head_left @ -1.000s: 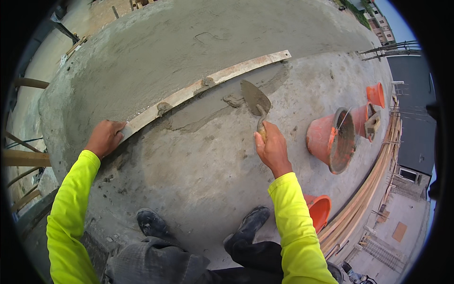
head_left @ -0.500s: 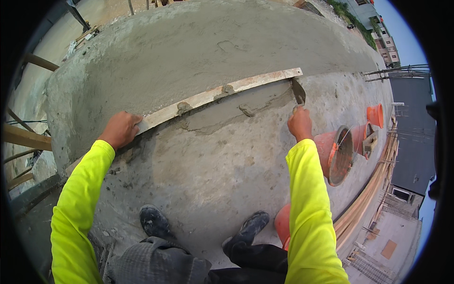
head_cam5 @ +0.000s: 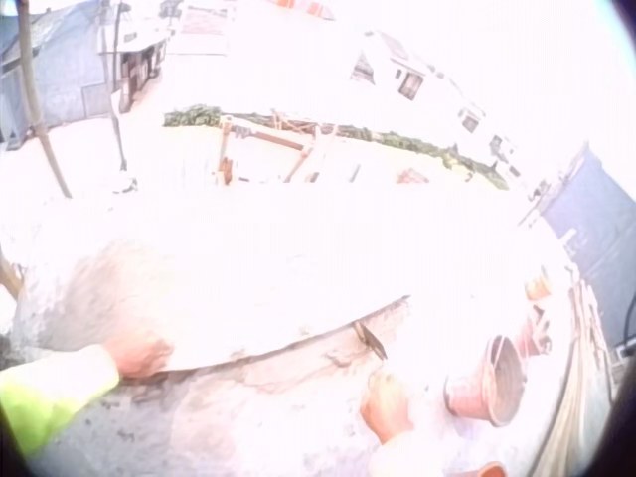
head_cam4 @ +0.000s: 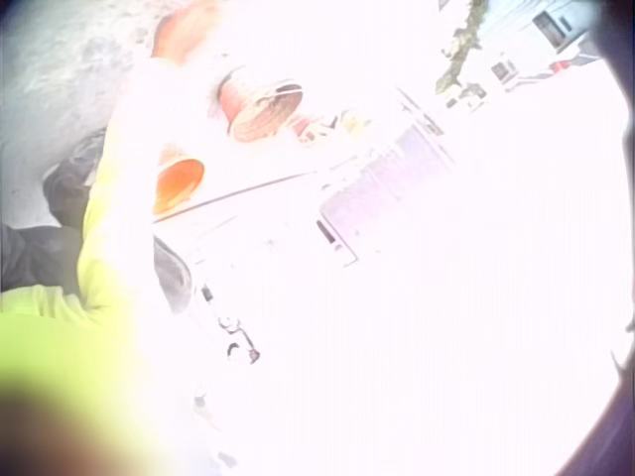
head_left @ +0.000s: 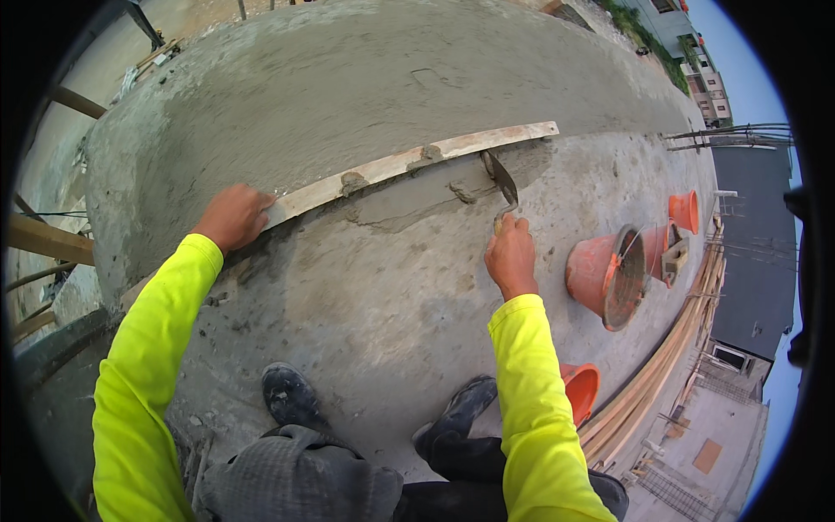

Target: The person selects a wooden plank from a pile and uses it as a straightedge to level wet concrete on a rooftop. They scoop mortar from a bucket with a trowel, apply it along the plank, and repeatedly drag the plank to smooth the surface.

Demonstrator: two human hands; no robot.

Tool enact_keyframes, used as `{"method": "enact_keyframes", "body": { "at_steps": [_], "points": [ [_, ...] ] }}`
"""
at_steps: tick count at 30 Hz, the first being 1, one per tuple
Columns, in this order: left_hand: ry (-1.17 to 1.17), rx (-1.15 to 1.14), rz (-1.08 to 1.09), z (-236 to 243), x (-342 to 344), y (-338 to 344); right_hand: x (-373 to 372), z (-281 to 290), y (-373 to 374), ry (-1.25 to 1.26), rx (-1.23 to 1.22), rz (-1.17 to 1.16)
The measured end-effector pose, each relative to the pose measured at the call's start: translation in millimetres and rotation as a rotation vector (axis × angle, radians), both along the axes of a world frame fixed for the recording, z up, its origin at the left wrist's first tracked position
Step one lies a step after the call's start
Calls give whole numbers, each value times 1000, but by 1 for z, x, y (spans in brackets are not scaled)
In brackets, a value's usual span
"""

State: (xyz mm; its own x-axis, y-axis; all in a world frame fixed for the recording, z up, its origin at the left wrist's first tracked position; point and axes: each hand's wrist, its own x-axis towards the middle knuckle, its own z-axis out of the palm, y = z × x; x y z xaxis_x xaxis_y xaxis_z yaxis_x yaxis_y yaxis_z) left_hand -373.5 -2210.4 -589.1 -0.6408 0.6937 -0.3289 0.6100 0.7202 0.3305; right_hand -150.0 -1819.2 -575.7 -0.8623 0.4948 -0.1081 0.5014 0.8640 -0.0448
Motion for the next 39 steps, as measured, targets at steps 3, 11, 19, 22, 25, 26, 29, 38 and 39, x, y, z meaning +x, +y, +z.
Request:
{"method": "enact_keyframes", "body": {
  "at_steps": [3,11,19,22,25,26,29,38,39],
  "points": [
    [-13,-16,1,0,-1,1,4,4,-28,34,-24,31],
    [-8,-20,-1,1,-1,1,12,13,-113,68,-122,187],
    [-2,-35,-19,0,-3,1,22,19,-207,147,-357,229],
    [-4,-43,-47,0,-4,1,35,14,-215,167,-501,224],
    [-19,-5,-10,0,-4,0,49,3,-185,268,-582,66],
    [-16,-5,-5,1,-3,-1,50,-2,-166,339,-526,-4],
    [-9,1,-4,0,-2,-2,43,-10,-94,440,-409,-229],
    [-11,-74,-28,-7,-8,0,39,-5,-123,242,-1229,-489],
    [-11,-67,-33,-8,-8,0,40,-8,-144,231,-1254,-502]
  ]
}}
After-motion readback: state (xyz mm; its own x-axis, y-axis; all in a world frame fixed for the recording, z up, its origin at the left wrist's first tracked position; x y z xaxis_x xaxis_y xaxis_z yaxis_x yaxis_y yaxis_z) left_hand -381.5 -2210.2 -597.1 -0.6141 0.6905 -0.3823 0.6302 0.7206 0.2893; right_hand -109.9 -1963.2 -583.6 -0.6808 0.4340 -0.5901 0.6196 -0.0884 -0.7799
